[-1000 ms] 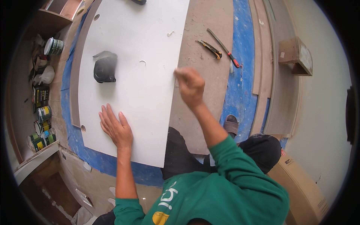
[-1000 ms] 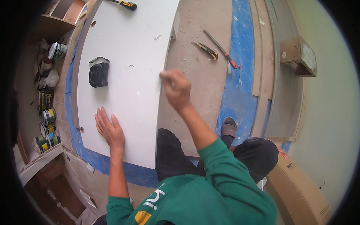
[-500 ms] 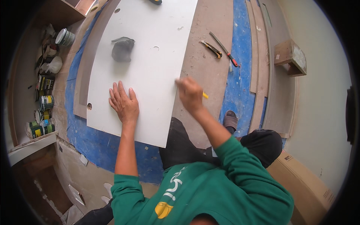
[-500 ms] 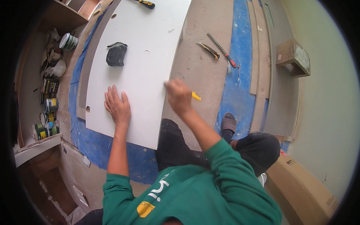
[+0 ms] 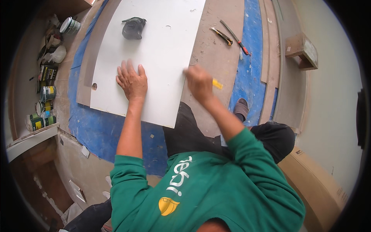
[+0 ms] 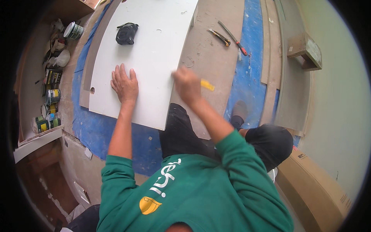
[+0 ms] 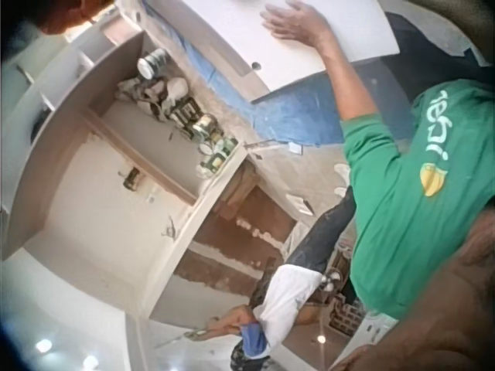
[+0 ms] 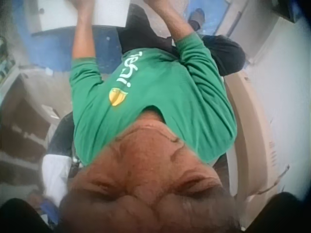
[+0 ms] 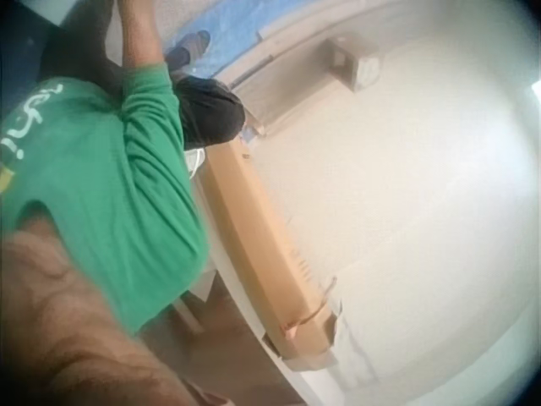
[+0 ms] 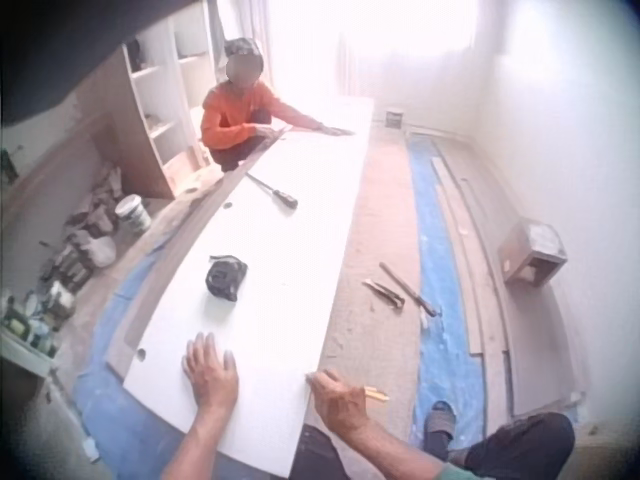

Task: The person kneels on the floor and uses a utility knife and a hand saw to cut and trim a large white board. They then flip the board, move around the room, and lift a large cabinet panel into place against a wall.

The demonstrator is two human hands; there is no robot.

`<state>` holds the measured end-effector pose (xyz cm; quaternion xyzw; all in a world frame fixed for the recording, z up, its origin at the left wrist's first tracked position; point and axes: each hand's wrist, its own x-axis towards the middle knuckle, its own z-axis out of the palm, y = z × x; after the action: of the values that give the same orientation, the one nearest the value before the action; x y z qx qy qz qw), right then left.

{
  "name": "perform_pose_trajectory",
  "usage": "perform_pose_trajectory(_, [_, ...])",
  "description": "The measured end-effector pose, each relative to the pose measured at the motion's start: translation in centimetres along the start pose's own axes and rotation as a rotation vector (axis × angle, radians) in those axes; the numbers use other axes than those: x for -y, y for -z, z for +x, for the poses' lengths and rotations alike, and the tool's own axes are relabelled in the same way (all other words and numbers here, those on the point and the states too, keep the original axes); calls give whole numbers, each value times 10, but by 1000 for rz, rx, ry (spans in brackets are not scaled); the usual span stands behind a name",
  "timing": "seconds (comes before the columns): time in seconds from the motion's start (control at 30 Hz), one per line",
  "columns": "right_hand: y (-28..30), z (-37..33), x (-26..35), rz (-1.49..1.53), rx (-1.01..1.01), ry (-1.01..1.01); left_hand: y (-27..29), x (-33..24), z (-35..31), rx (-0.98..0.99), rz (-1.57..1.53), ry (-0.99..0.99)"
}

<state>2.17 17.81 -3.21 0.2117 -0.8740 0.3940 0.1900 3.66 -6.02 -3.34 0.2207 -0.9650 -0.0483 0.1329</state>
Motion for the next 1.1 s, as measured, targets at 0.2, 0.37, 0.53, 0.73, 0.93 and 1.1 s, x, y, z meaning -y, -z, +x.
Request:
perform_pose_trajectory(0.2, [23, -108, 75, 264, 131, -7, 3, 0, 1, 8, -15, -12])
perform_pose_trajectory(0.37, [-20, 41, -56, 191, -201, -219, 1, -4, 7, -24, -15, -25])
perform_pose_trajectory(0.53, [-31, 112, -108, 313, -317, -441, -1, -8, 2, -2, -26, -53])
perform_pose_trajectory(0.73, [-2, -97, 49, 325, -81, -158, 0, 1, -4, 14, -38, 5])
perform_pose_trajectory(0.93, [78, -118, 97, 530, 159, -246, 3, 7, 10, 10, -146, 29])
perform_pose_trajectory(1.1, [118, -71, -61, 446, -131, -763, 29, -28, 43, 167, -366, 296])
